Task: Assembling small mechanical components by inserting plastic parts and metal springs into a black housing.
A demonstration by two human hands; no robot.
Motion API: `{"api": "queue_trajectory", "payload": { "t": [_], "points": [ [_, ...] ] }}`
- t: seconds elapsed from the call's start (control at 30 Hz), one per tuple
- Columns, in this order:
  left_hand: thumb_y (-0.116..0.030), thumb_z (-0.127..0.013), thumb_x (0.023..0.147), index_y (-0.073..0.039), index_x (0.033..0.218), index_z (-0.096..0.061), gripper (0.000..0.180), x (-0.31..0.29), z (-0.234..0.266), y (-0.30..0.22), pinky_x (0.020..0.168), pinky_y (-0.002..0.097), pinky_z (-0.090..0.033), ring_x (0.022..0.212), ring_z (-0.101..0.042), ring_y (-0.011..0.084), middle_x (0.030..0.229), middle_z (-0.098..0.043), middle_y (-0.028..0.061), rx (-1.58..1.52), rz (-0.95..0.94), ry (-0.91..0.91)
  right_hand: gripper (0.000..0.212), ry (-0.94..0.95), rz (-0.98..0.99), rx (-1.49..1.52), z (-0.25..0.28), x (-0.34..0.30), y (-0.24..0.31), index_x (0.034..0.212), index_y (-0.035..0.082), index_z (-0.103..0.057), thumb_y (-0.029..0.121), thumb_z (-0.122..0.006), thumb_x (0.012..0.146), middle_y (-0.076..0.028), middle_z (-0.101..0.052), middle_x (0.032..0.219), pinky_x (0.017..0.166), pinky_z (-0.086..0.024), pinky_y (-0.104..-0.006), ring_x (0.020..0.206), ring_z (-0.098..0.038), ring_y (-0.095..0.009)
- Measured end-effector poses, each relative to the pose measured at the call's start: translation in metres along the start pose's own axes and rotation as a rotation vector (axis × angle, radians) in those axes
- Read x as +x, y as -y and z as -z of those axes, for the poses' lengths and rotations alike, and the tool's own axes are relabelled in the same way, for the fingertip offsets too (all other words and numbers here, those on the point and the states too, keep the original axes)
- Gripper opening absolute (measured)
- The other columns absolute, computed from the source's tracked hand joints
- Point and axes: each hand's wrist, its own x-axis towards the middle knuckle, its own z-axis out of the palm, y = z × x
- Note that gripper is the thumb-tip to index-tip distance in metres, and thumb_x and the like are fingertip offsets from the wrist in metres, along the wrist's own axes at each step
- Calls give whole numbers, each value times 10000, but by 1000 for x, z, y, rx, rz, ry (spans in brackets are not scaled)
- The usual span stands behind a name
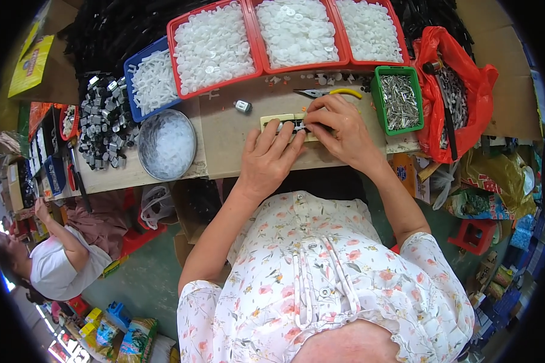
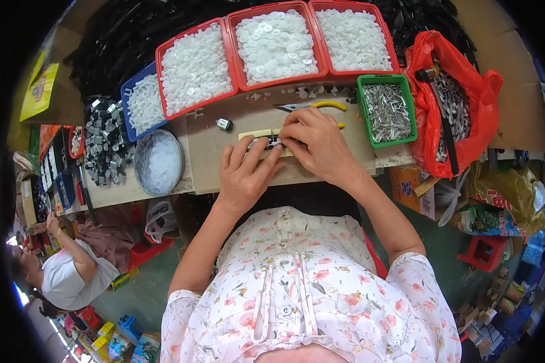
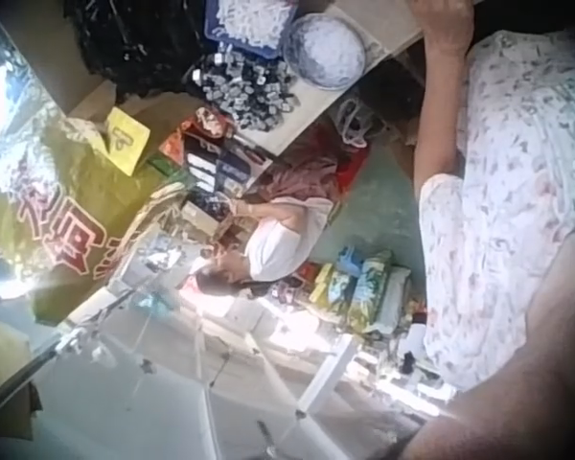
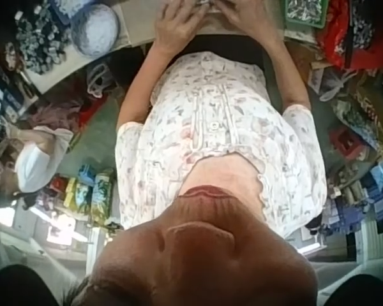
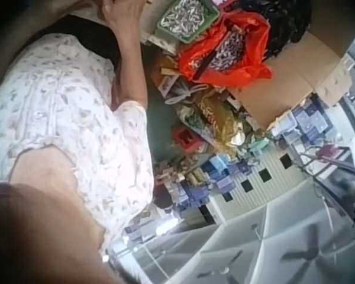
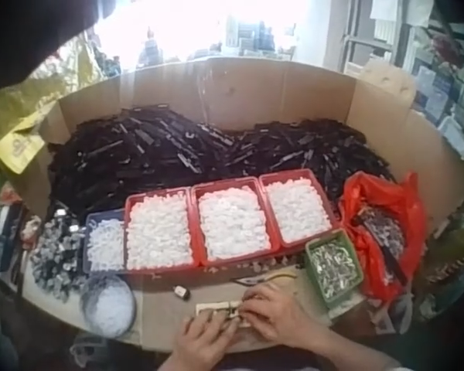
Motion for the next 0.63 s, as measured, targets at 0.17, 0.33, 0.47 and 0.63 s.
{"api": "queue_trajectory", "payload": {
  "t": [0.17,0.33,0.47,0.63],
  "points": [
    [-270,-707,863,-135,1129,-690,299,4,1,-1,907,433,-395,1165,-563,243,1183,-628,51,57,-74,-2,219,-34,45,-62,0,-7,-1,976,32,-693,30,-709,757,-111,-622,1027,809,-478,-399,947,-608,-306],
    [-202,-589,880,-129,1161,-684,306,8,14,4,908,441,-376,1214,-550,221,1237,-603,44,314,-250,29,232,-21,83,-191,-8,-12,-1,975,53,-688,75,-710,744,-96,-609,1017,838,-467,-424,988,-603,-298],
    [-227,-560,853,-99,1166,-677,358,8,18,12,927,466,-331,1250,-514,207,1236,-590,39,443,-427,81,252,15,73,-146,-8,-17,5,1008,50,-668,87,-702,761,-82,-593,1050,884,-449,-429,1042,-582,-283],
    [-263,-565,832,-96,1184,-669,403,12,14,20,953,520,-284,1300,-459,192,1287,-561,46,445,-501,152,295,6,45,-165,-4,-20,11,1077,66,-659,92,-696,785,-83,-589,1084,912,-444,-430,1074,-577,-283]
  ]
}}
